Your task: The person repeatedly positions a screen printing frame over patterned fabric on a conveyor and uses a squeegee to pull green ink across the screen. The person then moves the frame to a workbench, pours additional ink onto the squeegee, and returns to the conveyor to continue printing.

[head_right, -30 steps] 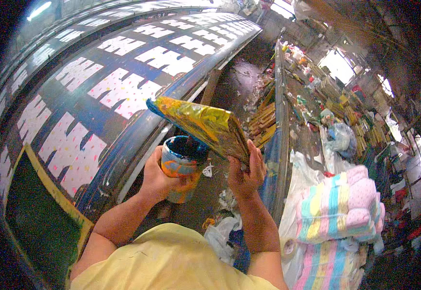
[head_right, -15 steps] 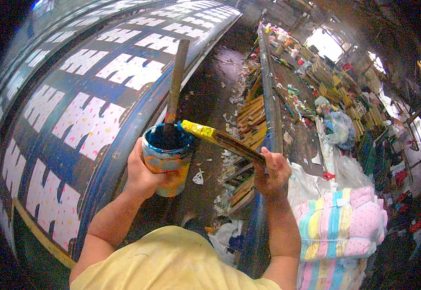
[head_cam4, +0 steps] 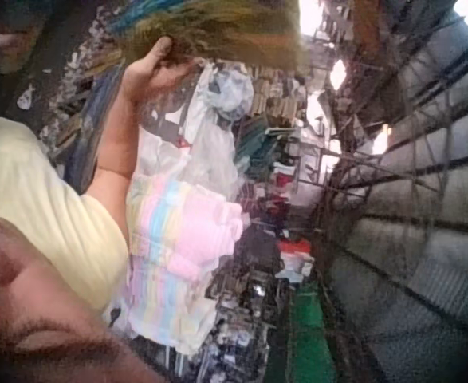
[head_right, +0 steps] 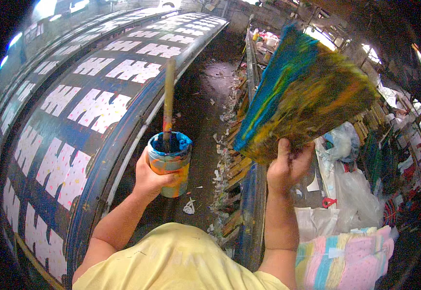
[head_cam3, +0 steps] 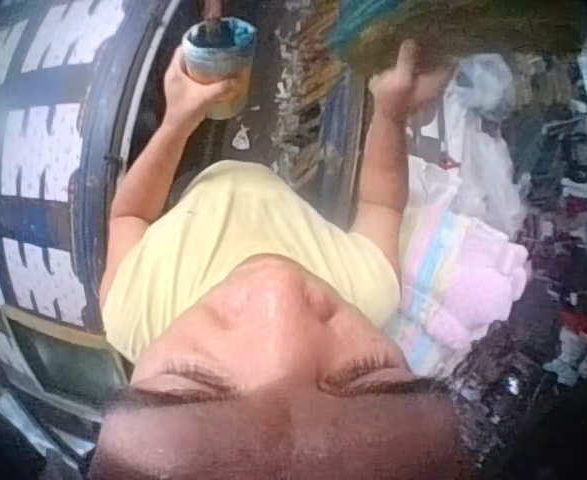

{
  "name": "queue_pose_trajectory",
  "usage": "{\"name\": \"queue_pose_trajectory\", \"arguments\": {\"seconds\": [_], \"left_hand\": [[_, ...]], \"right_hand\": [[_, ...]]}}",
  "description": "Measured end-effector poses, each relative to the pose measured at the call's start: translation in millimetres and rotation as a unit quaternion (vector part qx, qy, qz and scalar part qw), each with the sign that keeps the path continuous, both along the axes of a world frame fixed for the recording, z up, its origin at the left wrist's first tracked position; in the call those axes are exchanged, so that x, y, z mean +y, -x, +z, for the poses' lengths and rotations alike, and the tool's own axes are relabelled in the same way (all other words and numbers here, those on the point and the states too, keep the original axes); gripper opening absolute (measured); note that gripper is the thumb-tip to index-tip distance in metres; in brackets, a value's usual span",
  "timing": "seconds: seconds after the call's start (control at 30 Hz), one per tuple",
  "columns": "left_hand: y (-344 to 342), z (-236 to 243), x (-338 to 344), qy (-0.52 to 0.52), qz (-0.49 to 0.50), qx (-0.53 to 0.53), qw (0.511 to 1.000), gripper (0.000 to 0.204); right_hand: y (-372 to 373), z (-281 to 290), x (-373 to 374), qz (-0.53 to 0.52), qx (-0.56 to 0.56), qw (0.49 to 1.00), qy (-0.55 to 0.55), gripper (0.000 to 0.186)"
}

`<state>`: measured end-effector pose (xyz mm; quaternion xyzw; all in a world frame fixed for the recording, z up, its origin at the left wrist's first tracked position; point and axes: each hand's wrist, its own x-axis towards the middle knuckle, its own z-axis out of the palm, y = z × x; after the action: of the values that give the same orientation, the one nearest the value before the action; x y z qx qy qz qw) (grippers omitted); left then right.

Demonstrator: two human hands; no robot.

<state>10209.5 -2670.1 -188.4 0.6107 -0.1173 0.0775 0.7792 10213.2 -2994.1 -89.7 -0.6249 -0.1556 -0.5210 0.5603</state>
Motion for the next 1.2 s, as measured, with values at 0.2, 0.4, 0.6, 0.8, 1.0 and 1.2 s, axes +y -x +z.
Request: {"name": "queue_pose_trajectory", "arguments": {"seconds": [0.2,0.4,0.6,0.8,1.0,1.2], "left_hand": [[-81,-18,-40,-0.045,-0.032,0.038,0.998,0.092],[-192,-28,-51,-0.071,-0.019,0.021,0.997,0.096],[-333,-23,-51,-0.057,-0.041,-0.01,0.998,0.095],[-453,4,-52,-0.057,-0.08,-0.02,0.995,0.09],[-534,7,-39,-0.019,-0.098,-0.005,0.995,0.089],[-605,-8,-19,-0.066,-0.049,0.014,0.997,0.097]], "right_hand": [[-81,26,38,0.125,-0.078,0.981,-0.127,0.072],[-192,14,60,0.155,-0.083,0.98,-0.096,0.07],[-324,-8,71,0.136,-0.054,0.989,0.013,0.059],[-434,-32,64,0.075,-0.034,0.986,0.146,0.04],[-531,-53,37,-0.036,-0.041,0.95,0.308,0.03],[-616,-85,-12,-0.059,-0.048,0.916,0.393,0.042]]}}
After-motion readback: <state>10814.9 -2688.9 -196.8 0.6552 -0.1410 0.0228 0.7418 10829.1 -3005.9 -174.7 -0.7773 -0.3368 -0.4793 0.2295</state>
